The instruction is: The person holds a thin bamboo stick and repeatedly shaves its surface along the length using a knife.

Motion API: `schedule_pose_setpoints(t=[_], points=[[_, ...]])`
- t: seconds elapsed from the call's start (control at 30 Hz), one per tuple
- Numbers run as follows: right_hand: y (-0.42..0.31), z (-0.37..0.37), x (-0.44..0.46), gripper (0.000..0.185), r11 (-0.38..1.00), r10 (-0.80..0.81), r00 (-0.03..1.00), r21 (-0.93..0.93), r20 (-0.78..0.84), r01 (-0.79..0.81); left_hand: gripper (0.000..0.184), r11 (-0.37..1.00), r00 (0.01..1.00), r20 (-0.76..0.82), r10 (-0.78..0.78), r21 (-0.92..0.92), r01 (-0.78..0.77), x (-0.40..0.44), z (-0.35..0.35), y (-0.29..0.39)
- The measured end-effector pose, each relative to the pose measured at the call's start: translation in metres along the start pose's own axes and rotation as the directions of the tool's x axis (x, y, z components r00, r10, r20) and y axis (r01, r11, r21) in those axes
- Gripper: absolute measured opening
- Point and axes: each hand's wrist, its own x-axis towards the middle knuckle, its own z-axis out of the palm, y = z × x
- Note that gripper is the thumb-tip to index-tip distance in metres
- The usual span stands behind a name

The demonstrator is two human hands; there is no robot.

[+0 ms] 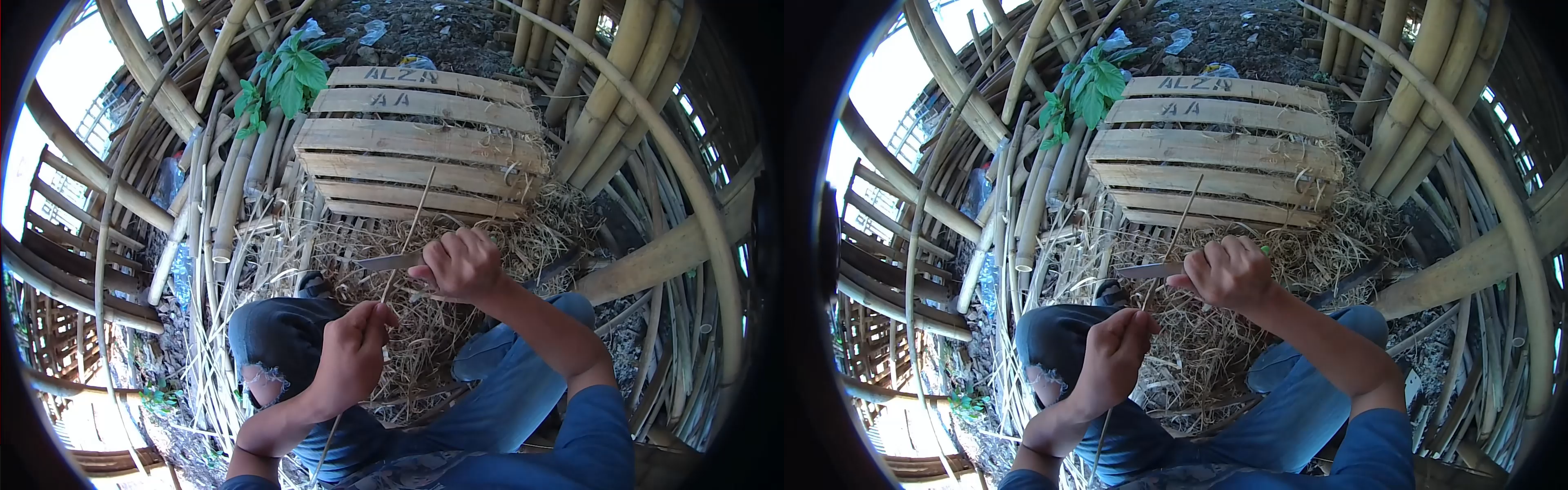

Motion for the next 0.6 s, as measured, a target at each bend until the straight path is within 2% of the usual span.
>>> schedule_pose_setpoints(t=[0.07,0.13,0.2,0.27,0.3,0.37,0.4,0.43,0.53,0.6], points=[[0.008,0.005,0.0,0.045,1.0,-0.025,0.999,-0.004,-0.026,0.025,0.024,1.0,1.0,0.01,-0.026,0.004,0.026,-0.001,-0.002,0.003],[0.026,0.02,-0.01,0.044,0.937,0.208,0.971,-0.309,0.116,-0.164,0.026,0.999,0.998,0.021,-0.053,0.015,0.052,-0.003,-0.005,0.003],[0.077,0.039,-0.032,0.043,0.876,0.477,0.843,-0.211,0.248,-0.433,0.025,0.978,0.976,0.163,-0.146,-0.124,0.167,-0.009,-0.007,-0.001],[0.098,0.022,-0.033,0.039,0.701,0.713,0.675,-0.21,0.189,-0.682,0.026,0.977,0.981,0.17,-0.092,-0.177,0.122,-0.008,-0.008,-0.001],[0.098,0.016,-0.03,0.039,0.702,0.712,0.677,-0.217,0.186,-0.679,0.026,0.968,0.987,0.158,-0.042,-0.238,0.08,-0.006,-0.009,-0.001],[0.092,0.005,-0.025,0.034,0.745,0.645,0.758,-0.139,-0.102,-0.653,0.029,0.959,0.981,0.168,-0.097,-0.25,0.137,0.002,-0.016,0.002],[0.076,-0.005,-0.015,0.031,0.74,0.673,0.738,0.06,-0.054,-0.67,0.029,0.929,0.968,0.212,-0.138,-0.31,0.2,0.004,-0.019,0.002],[0.059,-0.011,-0.011,0.031,0.778,0.615,0.788,0.181,-0.024,-0.602,0.03,0.893,0.949,0.26,-0.175,-0.363,0.265,0.005,-0.021,0.002],[0.004,-0.015,-0.001,0.033,0.807,0.413,0.911,0.471,-0.02,-0.355,0.031,0.876,0.932,0.291,-0.217,-0.363,0.317,0.005,-0.018,0.012],[-0.015,-0.02,0.001,0.037,0.894,0.242,0.968,0.373,0.068,-0.249,0.03,0.857,0.921,0.3,-0.248,-0.375,0.353,0.004,-0.014,0.014]])
